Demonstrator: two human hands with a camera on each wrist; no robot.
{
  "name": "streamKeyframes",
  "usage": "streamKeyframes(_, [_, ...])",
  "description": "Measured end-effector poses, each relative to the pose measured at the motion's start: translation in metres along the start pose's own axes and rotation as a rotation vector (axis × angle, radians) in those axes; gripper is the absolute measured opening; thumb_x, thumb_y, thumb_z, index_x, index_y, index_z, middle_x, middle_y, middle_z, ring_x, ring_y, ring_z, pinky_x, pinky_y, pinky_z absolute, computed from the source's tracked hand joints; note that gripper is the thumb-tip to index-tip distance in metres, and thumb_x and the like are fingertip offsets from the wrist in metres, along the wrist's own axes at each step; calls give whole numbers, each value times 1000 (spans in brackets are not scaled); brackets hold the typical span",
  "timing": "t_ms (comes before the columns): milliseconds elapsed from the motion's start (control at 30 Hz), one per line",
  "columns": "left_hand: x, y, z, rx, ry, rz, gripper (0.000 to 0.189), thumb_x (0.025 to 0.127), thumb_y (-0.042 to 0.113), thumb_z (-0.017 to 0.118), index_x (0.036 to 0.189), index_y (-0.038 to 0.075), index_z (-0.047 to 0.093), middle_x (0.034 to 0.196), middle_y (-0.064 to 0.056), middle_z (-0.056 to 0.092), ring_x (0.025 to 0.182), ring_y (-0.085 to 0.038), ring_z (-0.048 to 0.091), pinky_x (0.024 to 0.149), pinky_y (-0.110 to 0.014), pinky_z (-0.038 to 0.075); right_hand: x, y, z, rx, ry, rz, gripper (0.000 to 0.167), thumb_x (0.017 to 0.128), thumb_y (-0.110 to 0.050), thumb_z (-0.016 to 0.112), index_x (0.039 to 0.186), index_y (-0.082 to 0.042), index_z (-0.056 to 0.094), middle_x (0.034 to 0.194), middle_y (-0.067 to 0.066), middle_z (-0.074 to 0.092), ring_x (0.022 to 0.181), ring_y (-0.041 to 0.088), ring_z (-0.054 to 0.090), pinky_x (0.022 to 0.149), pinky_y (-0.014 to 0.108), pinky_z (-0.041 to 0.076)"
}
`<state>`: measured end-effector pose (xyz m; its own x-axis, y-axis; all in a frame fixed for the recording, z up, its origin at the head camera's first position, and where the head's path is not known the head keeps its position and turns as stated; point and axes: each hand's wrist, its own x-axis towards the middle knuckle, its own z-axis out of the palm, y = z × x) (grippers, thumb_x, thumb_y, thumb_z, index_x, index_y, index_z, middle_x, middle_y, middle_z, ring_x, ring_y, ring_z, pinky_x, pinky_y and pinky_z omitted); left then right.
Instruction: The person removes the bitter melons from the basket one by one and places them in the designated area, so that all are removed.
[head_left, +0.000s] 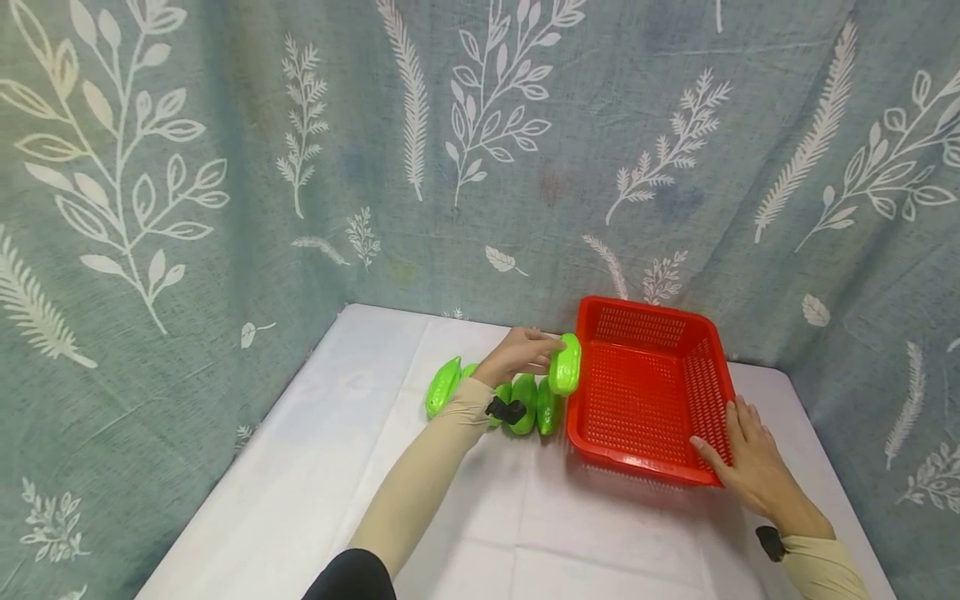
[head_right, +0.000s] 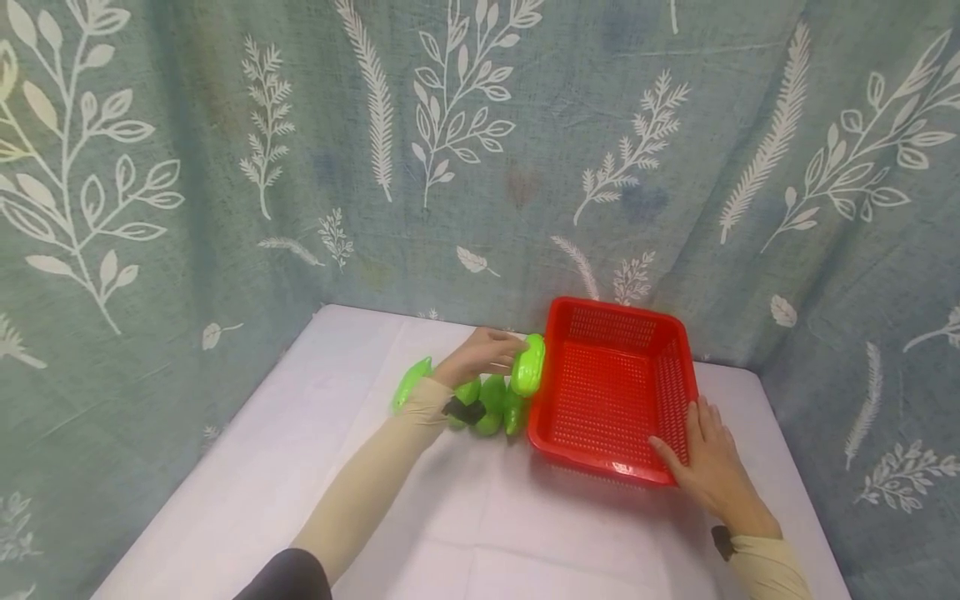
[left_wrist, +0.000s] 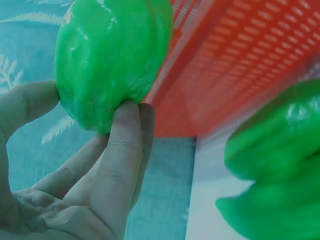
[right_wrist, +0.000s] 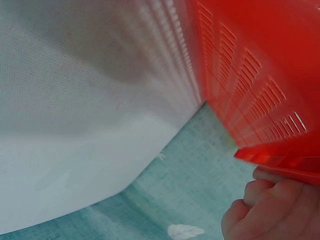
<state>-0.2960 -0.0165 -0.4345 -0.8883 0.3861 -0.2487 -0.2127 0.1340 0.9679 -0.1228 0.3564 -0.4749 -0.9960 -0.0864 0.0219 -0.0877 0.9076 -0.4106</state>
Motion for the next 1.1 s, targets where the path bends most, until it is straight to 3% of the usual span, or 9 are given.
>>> streamKeyframes(500, [-14,-15,-41,12,85,-2,41,96,25,73,127,-2,69,122,-18,73,95,-20,74,90,-34,64,-1,0,1,1,-8,5,102,103,-58,46,160,11,-3,167,37,-5,154,58,-4,121,80,6])
streamKeyframes(933, [-24,-26,-83,-27,165,-16,48,96,25,73,132,-5,65,132,-20,68,96,-20,73,92,-33,63,0,0,0,1,-3,-1,101,104,-57,46,160,12,-3,167,38,-4,154,59,-3,122,79,6])
streamKeyframes(1100, [-29,-28,-99,-10,190,-20,50,97,28,73,134,-3,63,136,-19,65,105,-23,71,96,-35,62,0,1,1,-2,1,-1,102,103,-58,46,160,11,-4,167,37,-4,154,58,-4,121,79,6])
